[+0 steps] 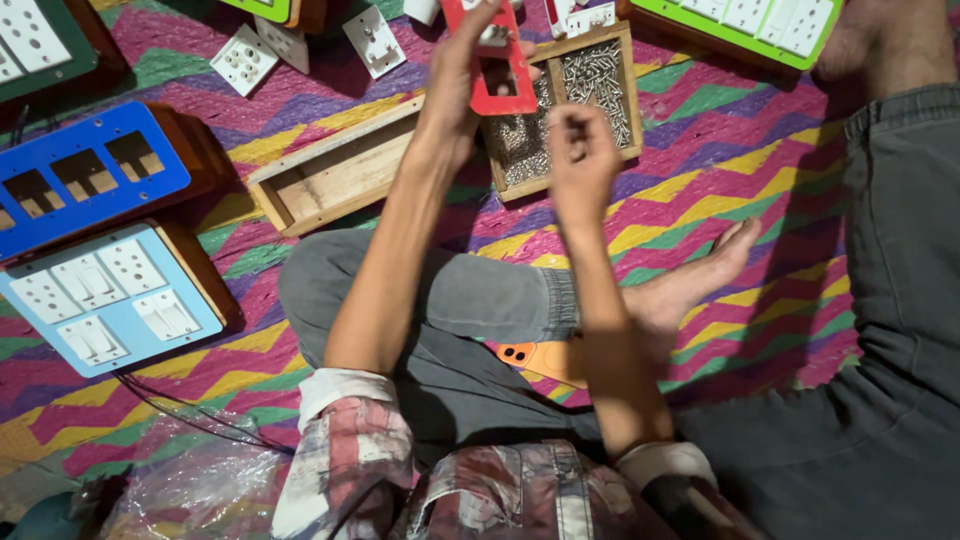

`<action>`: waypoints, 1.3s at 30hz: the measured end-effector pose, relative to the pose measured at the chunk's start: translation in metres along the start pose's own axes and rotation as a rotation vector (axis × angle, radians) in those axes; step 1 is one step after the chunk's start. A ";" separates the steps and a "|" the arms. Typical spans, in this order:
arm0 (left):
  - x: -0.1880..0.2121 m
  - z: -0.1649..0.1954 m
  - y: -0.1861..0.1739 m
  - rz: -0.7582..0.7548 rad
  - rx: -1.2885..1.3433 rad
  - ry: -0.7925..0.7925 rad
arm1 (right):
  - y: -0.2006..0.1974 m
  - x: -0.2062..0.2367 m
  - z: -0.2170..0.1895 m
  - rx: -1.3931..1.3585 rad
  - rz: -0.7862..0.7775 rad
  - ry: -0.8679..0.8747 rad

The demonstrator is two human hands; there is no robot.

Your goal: The person sits cross-legged on a floor mat assembling electrical switch and socket panels. They fit white switch and socket modules into a red plastic frame, pick small screws from a wooden compartment box, and thread the screws by hand to secure the modules, working on one panel at a time.

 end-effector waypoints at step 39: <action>0.021 -0.010 0.017 -0.356 -0.197 0.129 | -0.019 -0.035 -0.055 -0.338 0.015 -0.164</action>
Point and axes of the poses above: each hand's wrist, its own x-axis away from the middle knuckle, its own y-axis out of the palm, z = x × y, the point moved 8 cm from there along -x, towards the middle knuckle, and after that the axes turned 6 degrees about x, right-handed, at the moved point
